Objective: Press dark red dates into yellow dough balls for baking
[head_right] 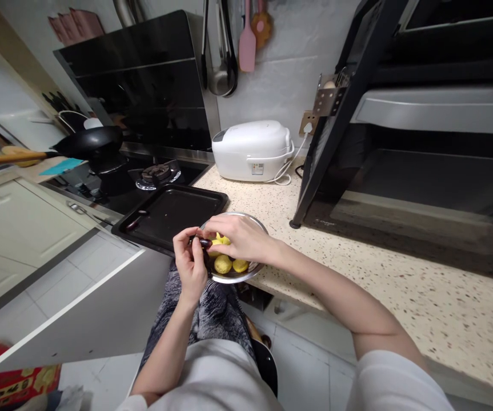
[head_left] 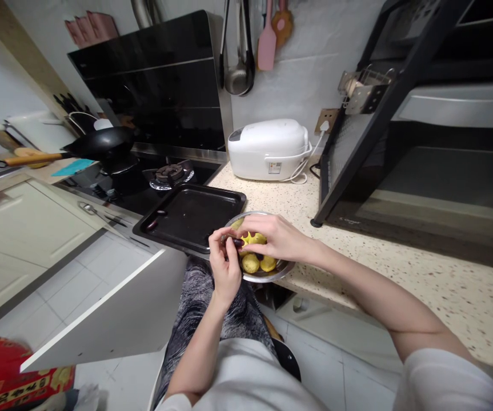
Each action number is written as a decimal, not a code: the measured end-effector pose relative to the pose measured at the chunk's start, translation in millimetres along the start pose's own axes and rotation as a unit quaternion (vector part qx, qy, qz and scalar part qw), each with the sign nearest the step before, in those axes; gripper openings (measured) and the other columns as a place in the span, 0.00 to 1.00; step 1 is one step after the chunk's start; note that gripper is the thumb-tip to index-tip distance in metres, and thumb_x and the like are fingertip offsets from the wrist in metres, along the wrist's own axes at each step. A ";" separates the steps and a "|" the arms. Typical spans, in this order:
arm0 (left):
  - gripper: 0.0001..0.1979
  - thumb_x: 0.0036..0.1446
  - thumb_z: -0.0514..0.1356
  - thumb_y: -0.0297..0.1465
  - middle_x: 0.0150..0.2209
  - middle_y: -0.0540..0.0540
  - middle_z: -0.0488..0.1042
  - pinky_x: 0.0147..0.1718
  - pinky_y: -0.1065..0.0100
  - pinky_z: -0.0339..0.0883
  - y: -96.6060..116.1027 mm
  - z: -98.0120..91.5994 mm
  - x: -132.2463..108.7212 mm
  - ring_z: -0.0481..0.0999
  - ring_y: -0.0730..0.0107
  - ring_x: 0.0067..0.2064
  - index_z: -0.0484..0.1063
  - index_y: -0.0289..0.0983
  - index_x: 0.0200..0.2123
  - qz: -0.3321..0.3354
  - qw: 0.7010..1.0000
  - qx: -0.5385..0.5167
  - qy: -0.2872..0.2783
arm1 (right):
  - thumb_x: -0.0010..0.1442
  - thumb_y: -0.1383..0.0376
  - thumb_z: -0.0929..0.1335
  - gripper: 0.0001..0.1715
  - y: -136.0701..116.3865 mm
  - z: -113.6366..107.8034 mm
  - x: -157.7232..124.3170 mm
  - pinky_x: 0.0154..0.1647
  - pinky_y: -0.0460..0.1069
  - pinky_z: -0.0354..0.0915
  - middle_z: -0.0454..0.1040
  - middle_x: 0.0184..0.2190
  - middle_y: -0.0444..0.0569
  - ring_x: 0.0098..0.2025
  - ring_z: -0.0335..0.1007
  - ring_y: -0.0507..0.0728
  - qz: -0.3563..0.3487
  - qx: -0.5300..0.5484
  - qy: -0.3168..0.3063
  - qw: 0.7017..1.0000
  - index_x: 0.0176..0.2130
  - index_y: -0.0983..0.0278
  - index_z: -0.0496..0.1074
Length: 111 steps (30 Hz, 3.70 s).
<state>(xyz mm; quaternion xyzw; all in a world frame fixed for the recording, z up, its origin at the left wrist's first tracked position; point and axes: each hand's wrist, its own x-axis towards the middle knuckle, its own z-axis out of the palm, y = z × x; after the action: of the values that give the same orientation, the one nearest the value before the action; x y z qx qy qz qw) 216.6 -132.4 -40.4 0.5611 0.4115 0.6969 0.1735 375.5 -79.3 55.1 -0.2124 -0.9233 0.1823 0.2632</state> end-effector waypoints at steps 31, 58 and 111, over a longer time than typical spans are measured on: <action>0.13 0.72 0.58 0.36 0.49 0.43 0.71 0.45 0.70 0.76 -1.2 6.7 -3.4 0.78 0.69 0.48 0.64 0.42 0.56 -0.039 0.997 -0.057 0.041 | 0.61 0.75 0.71 0.07 12.5 -3.8 -2.7 0.42 0.51 0.64 0.78 0.40 0.50 0.42 0.73 0.58 0.079 -0.055 -0.100 0.990 0.39 0.65 0.77; 0.08 0.72 0.59 0.36 0.38 0.51 0.69 0.30 0.76 0.67 19.1 13.7 10.8 0.69 0.81 0.28 0.67 0.41 0.50 -0.005 0.981 -0.148 0.123 | 0.63 0.59 0.76 0.11 4.5 16.0 -2.5 0.41 0.49 0.67 0.74 0.36 0.47 0.38 0.72 0.55 0.014 0.068 -0.089 0.994 0.37 0.63 0.75; 0.21 0.50 0.62 0.20 0.42 0.49 0.67 0.46 0.73 0.66 12.4 7.9 5.1 0.70 0.73 0.43 0.68 0.41 0.47 -0.103 0.966 -0.214 0.105 | 0.67 0.68 0.68 0.05 5.5 2.3 -1.5 0.47 0.52 0.68 0.81 0.41 0.49 0.44 0.75 0.57 0.084 0.064 0.047 0.993 0.41 0.62 0.76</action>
<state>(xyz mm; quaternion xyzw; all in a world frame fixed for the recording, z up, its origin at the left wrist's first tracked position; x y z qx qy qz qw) 225.0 -133.3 -27.4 0.3895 0.3238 0.8022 0.3162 377.0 -75.9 50.2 -0.2808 -0.8750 0.2521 0.3032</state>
